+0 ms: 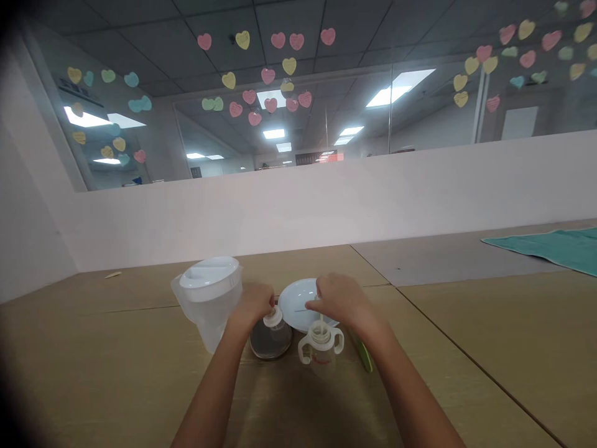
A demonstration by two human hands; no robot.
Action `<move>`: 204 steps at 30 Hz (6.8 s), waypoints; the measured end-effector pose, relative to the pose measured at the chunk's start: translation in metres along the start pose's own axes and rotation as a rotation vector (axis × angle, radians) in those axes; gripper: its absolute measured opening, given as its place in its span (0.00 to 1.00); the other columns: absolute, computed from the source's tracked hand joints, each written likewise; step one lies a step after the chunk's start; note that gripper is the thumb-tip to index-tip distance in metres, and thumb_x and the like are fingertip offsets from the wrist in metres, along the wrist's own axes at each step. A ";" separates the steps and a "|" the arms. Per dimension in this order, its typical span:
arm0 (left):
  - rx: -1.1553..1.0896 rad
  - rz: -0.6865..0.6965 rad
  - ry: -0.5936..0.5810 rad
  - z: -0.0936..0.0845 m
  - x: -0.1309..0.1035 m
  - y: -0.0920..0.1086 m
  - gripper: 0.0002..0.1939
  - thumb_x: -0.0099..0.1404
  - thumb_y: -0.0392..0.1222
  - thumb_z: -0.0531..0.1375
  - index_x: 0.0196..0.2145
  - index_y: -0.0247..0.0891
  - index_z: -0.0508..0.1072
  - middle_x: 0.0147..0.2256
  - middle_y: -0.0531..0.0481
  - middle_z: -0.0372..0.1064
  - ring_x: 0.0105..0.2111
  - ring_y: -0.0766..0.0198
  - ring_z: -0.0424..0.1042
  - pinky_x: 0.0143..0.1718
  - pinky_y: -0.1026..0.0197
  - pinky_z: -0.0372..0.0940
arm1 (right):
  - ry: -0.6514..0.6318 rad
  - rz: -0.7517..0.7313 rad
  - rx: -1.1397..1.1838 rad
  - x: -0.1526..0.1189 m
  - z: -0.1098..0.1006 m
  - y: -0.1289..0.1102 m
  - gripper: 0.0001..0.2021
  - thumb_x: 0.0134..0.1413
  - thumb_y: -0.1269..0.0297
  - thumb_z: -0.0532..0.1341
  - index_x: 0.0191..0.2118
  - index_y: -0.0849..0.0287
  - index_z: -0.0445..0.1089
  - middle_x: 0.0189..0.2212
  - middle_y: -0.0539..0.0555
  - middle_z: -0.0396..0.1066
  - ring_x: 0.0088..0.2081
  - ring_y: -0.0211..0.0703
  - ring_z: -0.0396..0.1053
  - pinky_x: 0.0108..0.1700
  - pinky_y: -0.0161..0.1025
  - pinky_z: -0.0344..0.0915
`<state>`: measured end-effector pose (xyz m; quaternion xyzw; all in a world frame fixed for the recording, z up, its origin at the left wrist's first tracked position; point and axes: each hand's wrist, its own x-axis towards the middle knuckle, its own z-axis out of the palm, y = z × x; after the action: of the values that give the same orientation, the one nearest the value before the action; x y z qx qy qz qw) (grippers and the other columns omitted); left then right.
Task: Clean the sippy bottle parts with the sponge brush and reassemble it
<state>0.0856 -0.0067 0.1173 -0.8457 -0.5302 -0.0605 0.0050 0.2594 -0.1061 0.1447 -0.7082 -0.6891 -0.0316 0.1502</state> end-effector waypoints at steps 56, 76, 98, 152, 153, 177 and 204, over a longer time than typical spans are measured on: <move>-0.775 0.052 0.438 0.076 -0.041 0.034 0.26 0.62 0.59 0.49 0.17 0.37 0.66 0.13 0.55 0.59 0.17 0.69 0.61 0.24 0.66 0.59 | 0.359 0.035 0.846 0.002 0.104 0.031 0.18 0.52 0.46 0.52 0.37 0.58 0.60 0.32 0.51 0.69 0.35 0.42 0.67 0.37 0.37 0.61; -0.959 0.439 0.286 0.143 -0.059 0.037 0.34 0.62 0.41 0.56 0.62 0.42 0.45 0.58 0.42 0.53 0.55 0.55 0.57 0.52 0.52 0.59 | 0.517 -0.291 0.720 -0.017 0.141 0.024 0.11 0.58 0.59 0.49 0.35 0.58 0.65 0.35 0.54 0.63 0.38 0.43 0.62 0.41 0.40 0.60; -0.943 0.378 0.314 0.134 -0.062 0.044 0.23 0.60 0.46 0.58 0.51 0.39 0.57 0.47 0.45 0.62 0.43 0.60 0.65 0.46 0.56 0.60 | 0.416 -0.270 1.206 -0.015 0.136 0.030 0.20 0.55 0.67 0.46 0.54 0.54 0.51 0.38 0.53 0.69 0.41 0.41 0.67 0.46 0.42 0.62; -0.727 0.458 0.344 0.145 -0.058 0.035 0.23 0.65 0.44 0.51 0.57 0.44 0.55 0.55 0.43 0.57 0.52 0.55 0.60 0.52 0.49 0.58 | 0.665 -0.340 0.713 -0.011 0.132 0.034 0.12 0.56 0.57 0.52 0.39 0.57 0.66 0.33 0.55 0.68 0.38 0.45 0.64 0.42 0.43 0.61; -0.781 0.431 0.337 0.146 -0.058 0.034 0.25 0.64 0.45 0.52 0.57 0.42 0.54 0.54 0.43 0.58 0.51 0.55 0.61 0.51 0.49 0.58 | 0.656 -0.345 0.669 -0.011 0.133 0.033 0.13 0.53 0.57 0.55 0.41 0.58 0.65 0.32 0.54 0.67 0.37 0.45 0.64 0.41 0.43 0.61; -0.848 0.424 0.356 0.142 -0.059 0.035 0.23 0.63 0.46 0.54 0.54 0.38 0.56 0.50 0.41 0.62 0.49 0.56 0.64 0.50 0.50 0.60 | 0.921 -0.686 0.432 -0.026 0.140 0.035 0.12 0.42 0.68 0.54 0.37 0.59 0.66 0.23 0.53 0.66 0.24 0.42 0.61 0.31 0.47 0.61; -1.033 0.411 0.235 0.138 -0.059 0.036 0.35 0.59 0.42 0.59 0.58 0.42 0.45 0.50 0.45 0.62 0.45 0.60 0.65 0.47 0.56 0.60 | 0.580 -0.380 0.652 -0.015 0.151 0.036 0.25 0.49 0.64 0.53 0.55 0.58 0.53 0.39 0.55 0.67 0.41 0.44 0.67 0.44 0.41 0.64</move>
<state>0.1058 -0.0657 -0.0241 -0.8117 -0.2519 -0.4037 -0.3387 0.2700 -0.0824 -0.0089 -0.4476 -0.7100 -0.0369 0.5425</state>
